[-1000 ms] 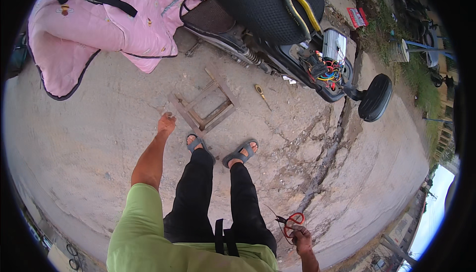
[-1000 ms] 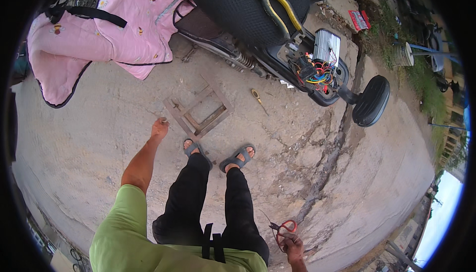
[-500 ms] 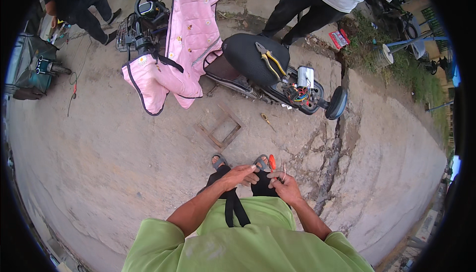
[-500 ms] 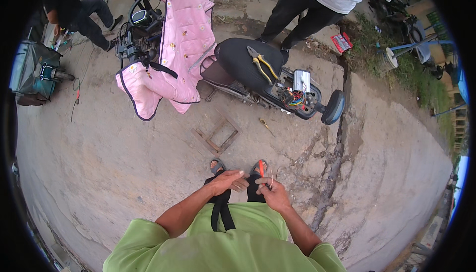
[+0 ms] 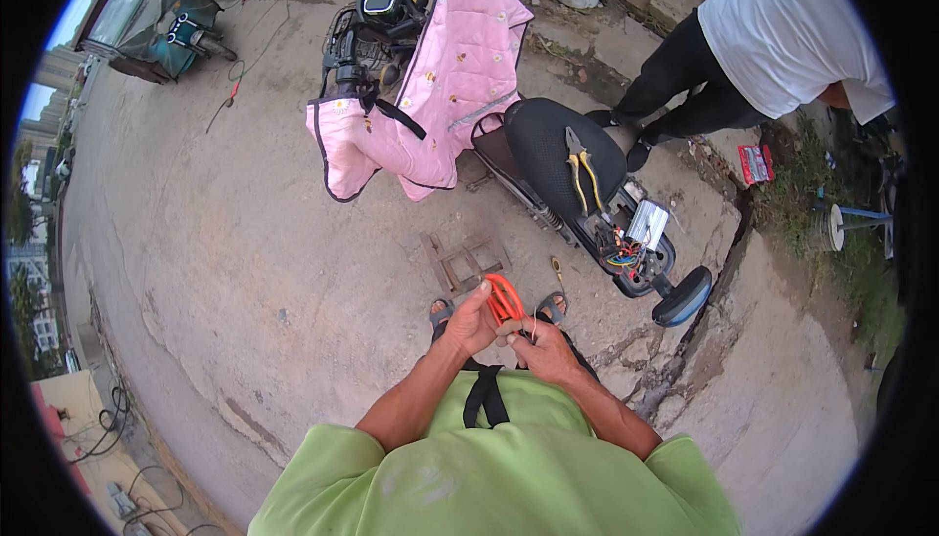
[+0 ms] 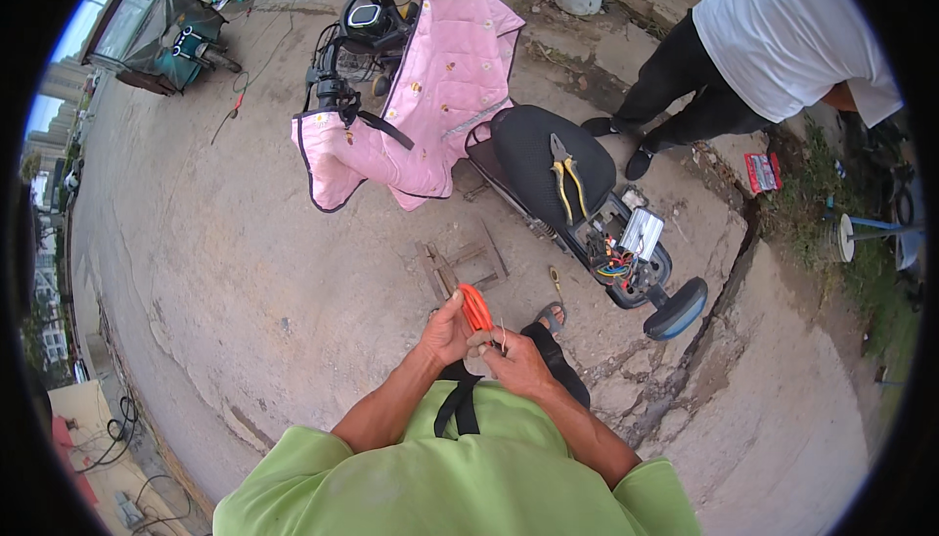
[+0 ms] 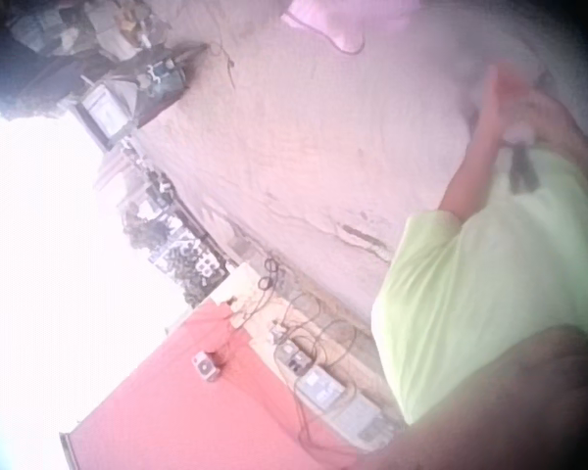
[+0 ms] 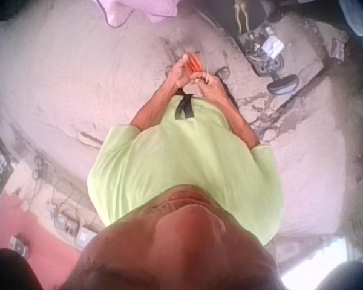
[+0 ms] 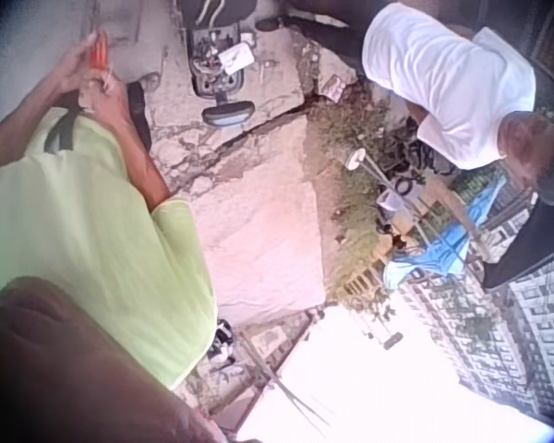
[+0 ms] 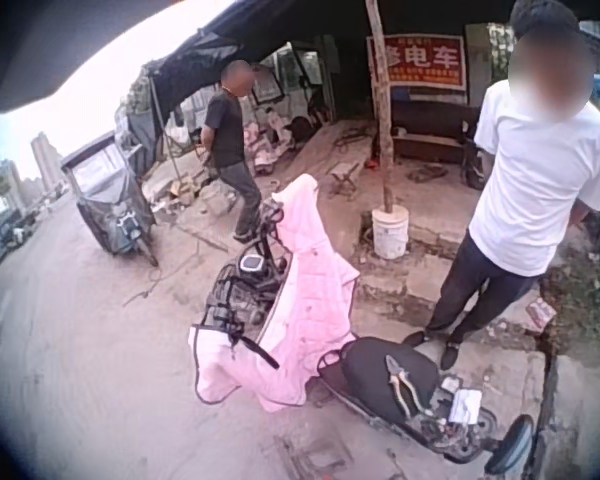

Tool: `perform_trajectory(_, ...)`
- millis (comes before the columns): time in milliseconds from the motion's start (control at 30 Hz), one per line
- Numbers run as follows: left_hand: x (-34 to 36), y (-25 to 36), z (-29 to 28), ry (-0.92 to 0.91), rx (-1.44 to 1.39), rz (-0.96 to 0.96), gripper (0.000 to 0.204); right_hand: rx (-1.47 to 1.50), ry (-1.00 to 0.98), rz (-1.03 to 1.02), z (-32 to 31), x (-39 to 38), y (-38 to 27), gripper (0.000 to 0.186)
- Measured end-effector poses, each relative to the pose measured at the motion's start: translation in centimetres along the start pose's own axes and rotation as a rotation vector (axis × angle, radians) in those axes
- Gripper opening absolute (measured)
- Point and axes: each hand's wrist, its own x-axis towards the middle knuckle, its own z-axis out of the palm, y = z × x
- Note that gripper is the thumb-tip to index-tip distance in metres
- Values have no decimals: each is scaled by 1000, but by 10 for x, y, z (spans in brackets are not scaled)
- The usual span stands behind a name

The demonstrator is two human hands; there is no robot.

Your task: The person works on the wiring under the seat of a pink electric scooter, manipulating wires and connectors with both hands. They use pliers and scissors to adjust and cut wires, then move around the scooter to access different parts of the wiring harness.

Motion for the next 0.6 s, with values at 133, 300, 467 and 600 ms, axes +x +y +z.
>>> perform_trajectory(133,-12,43,49,33,214,263,28,180,20,-222,-61,-10,22,21)
perform_trajectory(300,-37,164,95,140,567,558,16,347,573,-32,-208,-49,32,23)
perform_trajectory(467,4,312,102,214,779,779,13,-43,1147,48,-360,-78,141,31)
perform_trajectory(600,59,370,98,684,1254,922,11,-274,1393,47,-356,-41,150,49)
